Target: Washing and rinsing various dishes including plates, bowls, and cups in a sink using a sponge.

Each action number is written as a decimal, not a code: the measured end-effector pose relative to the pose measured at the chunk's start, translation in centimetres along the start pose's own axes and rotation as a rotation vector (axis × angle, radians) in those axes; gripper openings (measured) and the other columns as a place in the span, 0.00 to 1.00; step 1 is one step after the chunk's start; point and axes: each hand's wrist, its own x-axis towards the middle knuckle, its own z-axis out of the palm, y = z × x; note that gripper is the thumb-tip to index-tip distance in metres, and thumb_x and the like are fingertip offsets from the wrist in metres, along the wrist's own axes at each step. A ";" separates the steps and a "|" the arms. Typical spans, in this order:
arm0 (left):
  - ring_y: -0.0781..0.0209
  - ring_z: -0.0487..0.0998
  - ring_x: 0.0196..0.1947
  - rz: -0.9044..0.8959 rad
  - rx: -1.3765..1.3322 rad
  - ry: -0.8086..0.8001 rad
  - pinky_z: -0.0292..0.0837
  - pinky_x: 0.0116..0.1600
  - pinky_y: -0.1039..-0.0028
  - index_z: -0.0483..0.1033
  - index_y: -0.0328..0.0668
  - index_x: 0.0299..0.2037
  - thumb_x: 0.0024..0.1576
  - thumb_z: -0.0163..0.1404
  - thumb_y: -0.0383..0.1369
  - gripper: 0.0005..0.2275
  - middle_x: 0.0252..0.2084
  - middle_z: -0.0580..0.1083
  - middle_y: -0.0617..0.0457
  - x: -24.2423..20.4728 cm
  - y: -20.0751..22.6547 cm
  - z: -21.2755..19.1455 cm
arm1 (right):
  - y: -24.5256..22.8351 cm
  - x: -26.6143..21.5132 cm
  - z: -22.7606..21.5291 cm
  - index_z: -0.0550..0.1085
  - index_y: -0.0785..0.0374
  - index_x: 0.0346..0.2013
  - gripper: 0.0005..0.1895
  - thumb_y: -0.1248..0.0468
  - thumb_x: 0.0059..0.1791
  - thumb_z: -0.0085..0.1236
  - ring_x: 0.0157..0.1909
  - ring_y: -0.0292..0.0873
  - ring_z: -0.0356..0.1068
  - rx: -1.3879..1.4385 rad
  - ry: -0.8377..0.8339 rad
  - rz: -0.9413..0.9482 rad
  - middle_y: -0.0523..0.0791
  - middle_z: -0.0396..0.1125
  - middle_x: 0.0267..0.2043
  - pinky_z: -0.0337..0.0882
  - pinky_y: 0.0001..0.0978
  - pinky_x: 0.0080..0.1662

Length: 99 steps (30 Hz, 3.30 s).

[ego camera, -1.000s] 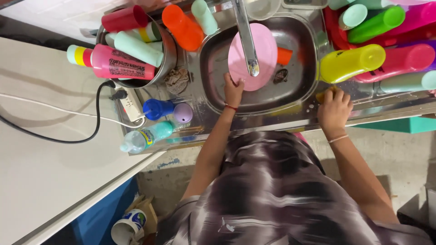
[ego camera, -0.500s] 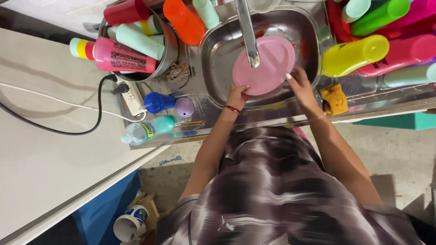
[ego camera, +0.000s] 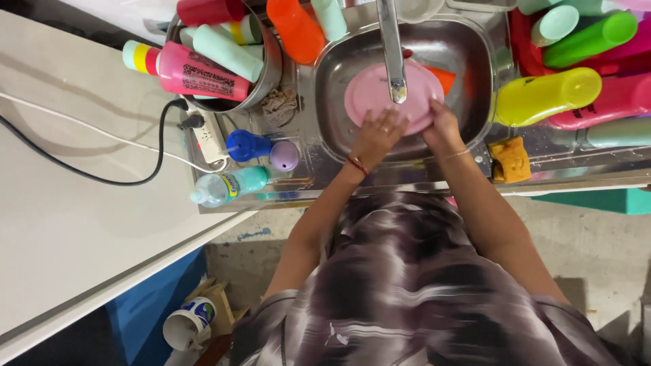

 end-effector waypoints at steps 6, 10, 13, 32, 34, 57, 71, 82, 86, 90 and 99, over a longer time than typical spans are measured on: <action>0.46 0.53 0.79 0.036 -0.243 -0.449 0.45 0.77 0.35 0.67 0.58 0.71 0.61 0.39 0.65 0.33 0.76 0.63 0.53 1.3 -2.5 -3.1 | 1.8 0.5 -6.1 0.70 0.61 0.67 0.23 0.52 0.61 0.51 0.64 0.57 0.74 0.039 0.174 -0.062 0.53 0.71 0.63 0.69 0.62 0.68; 0.38 0.55 0.79 -0.261 -0.104 -0.334 0.49 0.79 0.40 0.61 0.50 0.76 0.63 0.50 0.51 0.32 0.78 0.58 0.42 1.6 -3.7 -1.9 | 1.7 0.0 -4.5 0.74 0.58 0.58 0.22 0.46 0.58 0.55 0.60 0.55 0.75 0.023 0.180 -0.162 0.50 0.73 0.57 0.72 0.59 0.67; 0.33 0.51 0.80 -0.514 -0.445 -0.084 0.52 0.80 0.47 0.52 0.35 0.79 0.65 0.53 0.35 0.34 0.82 0.46 0.36 1.6 -3.5 -1.1 | 0.2 0.0 -3.7 0.74 0.60 0.55 0.23 0.45 0.57 0.56 0.55 0.53 0.77 -0.076 0.220 -0.180 0.51 0.74 0.55 0.76 0.56 0.63; 0.58 0.78 0.45 -1.297 -1.411 -0.209 0.76 0.53 0.64 0.76 0.45 0.59 0.44 0.73 0.26 0.30 0.48 0.78 0.49 0.1 -6.1 -5.3 | -4.6 -2.8 4.3 0.60 0.56 0.77 0.33 0.65 0.58 0.59 0.70 0.66 0.62 -1.410 -0.061 -0.153 0.60 0.59 0.72 0.68 0.57 0.66; 0.60 0.78 0.43 -1.384 -1.456 -0.176 0.77 0.50 0.68 0.79 0.47 0.56 0.48 0.73 0.32 0.25 0.46 0.78 0.52 0.7 -6.7 -4.4 | -6.7 -4.6 6.4 0.57 0.46 0.79 0.39 0.67 0.55 0.61 0.68 0.70 0.62 -1.512 -0.118 -0.192 0.59 0.62 0.69 0.70 0.63 0.63; 0.31 0.71 0.66 -0.926 -0.953 -0.506 0.66 0.73 0.48 0.66 0.38 0.71 0.55 0.59 0.35 0.32 0.64 0.73 0.31 -1.1 -0.6 -0.5 | 0.7 -0.9 3.5 0.72 0.64 0.49 0.14 0.69 0.52 0.66 0.53 0.63 0.68 -1.424 0.090 -0.988 0.55 0.65 0.52 0.69 0.51 0.56; 0.43 0.74 0.66 -0.909 -0.948 -0.645 0.70 0.70 0.55 0.67 0.58 0.73 0.49 0.63 0.41 0.36 0.64 0.77 0.45 -3.5 -2.8 2.0 | 3.7 7.4 -2.9 0.69 0.66 0.45 0.10 0.76 0.50 0.56 0.46 0.57 0.63 -1.689 0.166 -0.777 0.53 0.61 0.47 0.61 0.49 0.52; 0.29 0.53 0.77 -0.743 -1.281 -0.328 0.45 0.80 0.47 0.50 0.29 0.77 0.45 0.50 0.14 0.43 0.76 0.56 0.24 -0.4 -3.9 2.1 | 4.0 -3.3 10.5 0.64 0.74 0.62 0.25 0.61 0.58 0.60 0.59 0.75 0.63 -1.302 -0.085 -0.635 0.65 0.60 0.56 0.62 0.63 0.63; 0.41 0.64 0.72 -1.228 -1.803 -0.135 0.56 0.76 0.52 0.55 0.40 0.79 0.45 0.44 0.11 0.44 0.74 0.62 0.40 -3.8 -3.1 4.6 | 1.7 -4.0 5.8 0.73 0.65 0.55 0.17 0.57 0.56 0.60 0.58 0.66 0.67 -1.407 -0.219 -0.535 0.55 0.62 0.56 0.69 0.54 0.60; 0.41 0.70 0.68 -1.548 -1.986 0.074 0.63 0.72 0.46 0.63 0.60 0.76 0.65 0.51 0.31 0.27 0.71 0.68 0.42 -1.9 -4.1 3.8 | -5.1 -9.1 5.2 0.74 0.53 0.56 0.21 0.70 0.49 0.64 0.61 0.59 0.66 -1.512 -0.065 -0.593 0.50 0.63 0.57 0.68 0.50 0.61; 0.43 0.65 0.71 -1.534 -2.158 0.301 0.59 0.73 0.43 0.68 0.67 0.72 0.71 0.51 0.47 0.19 0.72 0.67 0.50 -3.6 -2.5 7.7 | -12.0 -14.8 -6.5 0.77 0.48 0.54 0.24 0.63 0.43 0.70 0.53 0.55 0.67 -2.134 0.405 -0.754 0.46 0.63 0.57 0.72 0.47 0.48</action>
